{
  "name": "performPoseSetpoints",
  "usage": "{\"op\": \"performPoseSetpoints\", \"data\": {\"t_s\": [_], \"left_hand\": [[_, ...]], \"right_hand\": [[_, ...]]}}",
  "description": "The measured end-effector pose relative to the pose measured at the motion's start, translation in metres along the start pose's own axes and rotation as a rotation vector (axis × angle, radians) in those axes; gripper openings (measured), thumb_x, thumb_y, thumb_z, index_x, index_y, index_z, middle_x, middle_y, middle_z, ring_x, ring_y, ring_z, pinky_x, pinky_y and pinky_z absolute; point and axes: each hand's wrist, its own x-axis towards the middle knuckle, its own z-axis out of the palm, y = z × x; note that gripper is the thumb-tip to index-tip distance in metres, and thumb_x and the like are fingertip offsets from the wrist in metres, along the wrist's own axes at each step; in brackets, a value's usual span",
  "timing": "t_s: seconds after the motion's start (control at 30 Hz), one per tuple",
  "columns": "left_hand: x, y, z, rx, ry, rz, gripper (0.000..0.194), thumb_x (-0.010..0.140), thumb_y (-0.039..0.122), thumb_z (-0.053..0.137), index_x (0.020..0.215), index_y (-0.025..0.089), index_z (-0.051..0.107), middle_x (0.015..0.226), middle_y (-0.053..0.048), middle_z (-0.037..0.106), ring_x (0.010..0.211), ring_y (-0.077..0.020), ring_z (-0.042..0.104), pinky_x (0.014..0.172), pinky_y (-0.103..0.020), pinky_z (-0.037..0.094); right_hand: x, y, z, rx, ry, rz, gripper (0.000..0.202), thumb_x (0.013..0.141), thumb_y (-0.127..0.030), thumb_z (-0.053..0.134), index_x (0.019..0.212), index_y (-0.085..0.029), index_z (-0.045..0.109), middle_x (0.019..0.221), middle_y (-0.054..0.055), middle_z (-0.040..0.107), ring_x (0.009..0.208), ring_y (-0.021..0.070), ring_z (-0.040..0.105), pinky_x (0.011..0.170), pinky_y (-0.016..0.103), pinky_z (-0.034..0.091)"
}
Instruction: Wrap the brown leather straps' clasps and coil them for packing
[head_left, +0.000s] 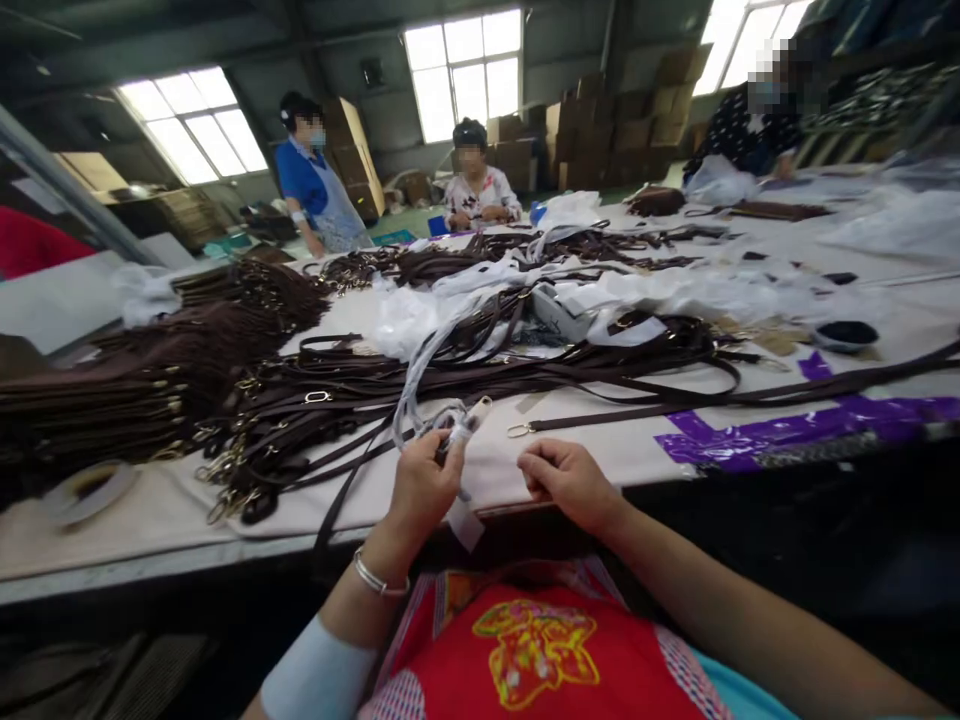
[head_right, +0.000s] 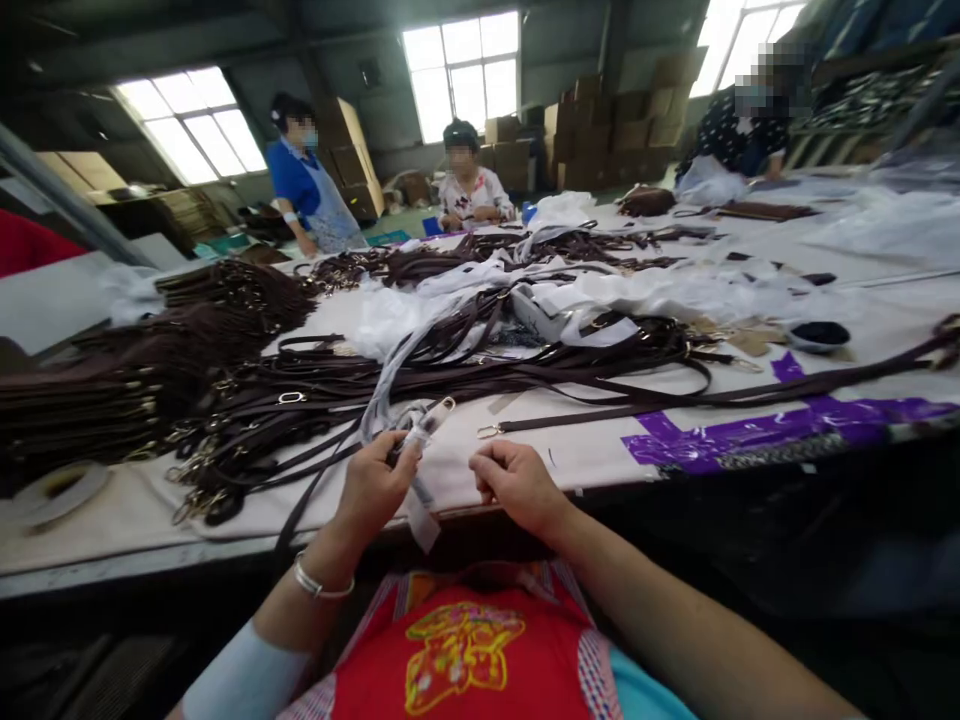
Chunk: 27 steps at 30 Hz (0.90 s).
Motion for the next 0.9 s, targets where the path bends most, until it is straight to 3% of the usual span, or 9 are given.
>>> {"op": "performPoseSetpoints", "data": {"t_s": [0.1, 0.2, 0.3, 0.53, 0.6, 0.7, 0.8, 0.9], "left_hand": [[-0.005, 0.007, 0.002, -0.321, -0.076, -0.279, 0.034, 0.076, 0.048, 0.073, 0.088, 0.016, 0.072, 0.075, -0.006, 0.066, 0.065, -0.0182, 0.063, 0.061, -0.030, 0.056], [-0.006, 0.011, 0.002, -0.570, -0.134, -0.426, 0.040, 0.070, 0.050, 0.078, 0.086, 0.014, 0.069, 0.076, -0.005, 0.065, 0.067, -0.0159, 0.062, 0.061, -0.030, 0.058], [-0.004, 0.013, 0.002, -0.697, -0.128, -0.513, 0.039, 0.068, 0.047, 0.081, 0.082, 0.013, 0.067, 0.073, -0.003, 0.064, 0.065, -0.0131, 0.060, 0.061, -0.029, 0.058], [0.001, 0.006, -0.004, -0.766, 0.032, -0.574, 0.034, 0.066, 0.036, 0.082, 0.085, 0.013, 0.065, 0.075, -0.003, 0.066, 0.067, -0.0142, 0.063, 0.062, -0.030, 0.060], [0.001, 0.005, -0.006, -0.786, 0.040, -0.588, 0.030, 0.068, 0.034, 0.079, 0.084, 0.013, 0.065, 0.074, -0.003, 0.066, 0.066, -0.0144, 0.063, 0.060, -0.030, 0.060], [0.000, 0.008, -0.008, -0.813, 0.042, -0.617, 0.023, 0.072, 0.030, 0.075, 0.084, 0.013, 0.064, 0.072, -0.003, 0.066, 0.065, -0.0145, 0.063, 0.059, -0.030, 0.060], [-0.001, 0.013, -0.007, -0.821, 0.039, -0.637, 0.019, 0.073, 0.027, 0.073, 0.082, 0.013, 0.065, 0.071, -0.003, 0.065, 0.064, -0.0136, 0.062, 0.058, -0.029, 0.059], [-0.003, 0.018, -0.006, -0.820, 0.018, -0.609, 0.019, 0.072, 0.028, 0.074, 0.081, 0.013, 0.065, 0.073, -0.003, 0.065, 0.065, -0.0129, 0.061, 0.059, -0.029, 0.060]], "right_hand": [[0.004, 0.007, 0.005, 0.001, -0.035, -0.002, 0.034, 0.082, -0.048, 0.062, 0.070, -0.016, 0.059, 0.059, -0.002, 0.057, 0.049, 0.0094, 0.051, 0.050, 0.022, 0.042], [0.007, 0.011, 0.010, -0.024, -0.030, -0.004, 0.032, 0.083, -0.046, 0.061, 0.070, -0.016, 0.058, 0.059, -0.002, 0.056, 0.049, 0.0090, 0.050, 0.049, 0.022, 0.041], [0.007, 0.013, 0.014, -0.006, -0.036, -0.027, 0.032, 0.084, -0.045, 0.060, 0.072, -0.016, 0.060, 0.059, -0.002, 0.057, 0.051, 0.0093, 0.052, 0.051, 0.022, 0.043], [0.004, 0.017, 0.013, 0.099, 0.022, -0.064, 0.026, 0.085, -0.041, 0.060, 0.091, -0.015, 0.064, 0.061, -0.002, 0.058, 0.051, 0.0114, 0.055, 0.050, 0.024, 0.046], [0.005, 0.018, 0.010, -0.031, 0.120, -0.190, 0.023, 0.089, -0.036, 0.057, 0.096, -0.016, 0.064, 0.068, 0.001, 0.062, 0.056, 0.0131, 0.058, 0.054, 0.026, 0.049], [0.007, 0.017, 0.007, -0.391, 0.253, -0.572, 0.028, 0.091, -0.026, 0.056, 0.117, -0.018, 0.061, 0.100, 0.010, 0.067, 0.078, 0.0173, 0.063, 0.073, 0.033, 0.055], [0.009, 0.011, 0.008, -0.741, 0.215, -0.908, 0.043, 0.091, -0.018, 0.057, 0.134, -0.022, 0.053, 0.125, 0.014, 0.059, 0.099, 0.0219, 0.061, 0.089, 0.039, 0.052], [0.013, 0.000, 0.014, -0.952, 0.161, -1.045, 0.045, 0.094, -0.018, 0.056, 0.138, -0.027, 0.052, 0.124, 0.012, 0.060, 0.101, 0.0227, 0.059, 0.089, 0.039, 0.050]]}}
